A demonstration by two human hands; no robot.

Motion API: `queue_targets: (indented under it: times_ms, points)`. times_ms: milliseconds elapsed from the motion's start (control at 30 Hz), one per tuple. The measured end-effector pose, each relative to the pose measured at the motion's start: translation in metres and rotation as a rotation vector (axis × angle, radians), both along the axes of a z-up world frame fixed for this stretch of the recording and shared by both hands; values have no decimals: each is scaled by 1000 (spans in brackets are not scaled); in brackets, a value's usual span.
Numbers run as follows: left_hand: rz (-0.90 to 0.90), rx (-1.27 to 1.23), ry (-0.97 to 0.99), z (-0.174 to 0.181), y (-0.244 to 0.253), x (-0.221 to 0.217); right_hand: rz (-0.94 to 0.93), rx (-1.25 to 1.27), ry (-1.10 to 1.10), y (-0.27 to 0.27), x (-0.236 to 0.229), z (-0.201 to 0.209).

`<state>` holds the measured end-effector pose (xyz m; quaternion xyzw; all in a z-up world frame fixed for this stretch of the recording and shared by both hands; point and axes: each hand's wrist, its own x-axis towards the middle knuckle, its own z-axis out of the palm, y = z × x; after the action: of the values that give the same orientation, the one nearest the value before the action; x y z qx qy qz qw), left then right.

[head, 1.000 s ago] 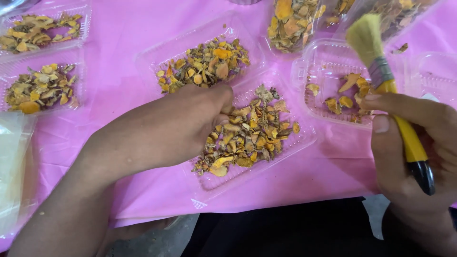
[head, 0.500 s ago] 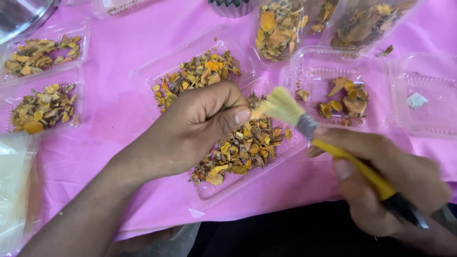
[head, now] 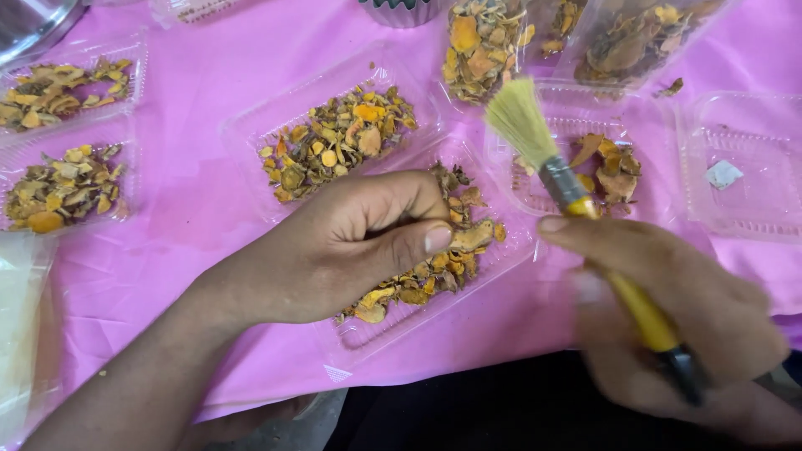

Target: Sorting and cleaning dried herbs in plastic containers using hands and a brush to remove impurities.

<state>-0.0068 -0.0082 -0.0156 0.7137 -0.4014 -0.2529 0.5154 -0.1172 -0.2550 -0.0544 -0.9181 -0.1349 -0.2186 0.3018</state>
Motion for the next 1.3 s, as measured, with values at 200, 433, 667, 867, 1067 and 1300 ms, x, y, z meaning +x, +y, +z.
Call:
queue_targets:
  times_ms: [200, 433, 667, 867, 1067, 1300]
  points:
    - [-121, -69, 172, -4, -2, -4, 206, 52, -282, 24, 14, -3]
    - [-116, 26, -245, 2, -7, -10, 249, 197, -99, 26, 14, 9]
    - [118, 27, -408, -7, -10, -9, -149, 1251, 1000, -49, -26, -1]
    - [191, -7, -497, -12, -8, -5, 110, 149, 191, -17, -18, 22]
    - [209, -19, -496, -13, -8, -7, -23, 503, 146, -3, -31, 13]
    - [143, -60, -487, -10, -9, -10, 8, 223, 170, 0, 1, 15]
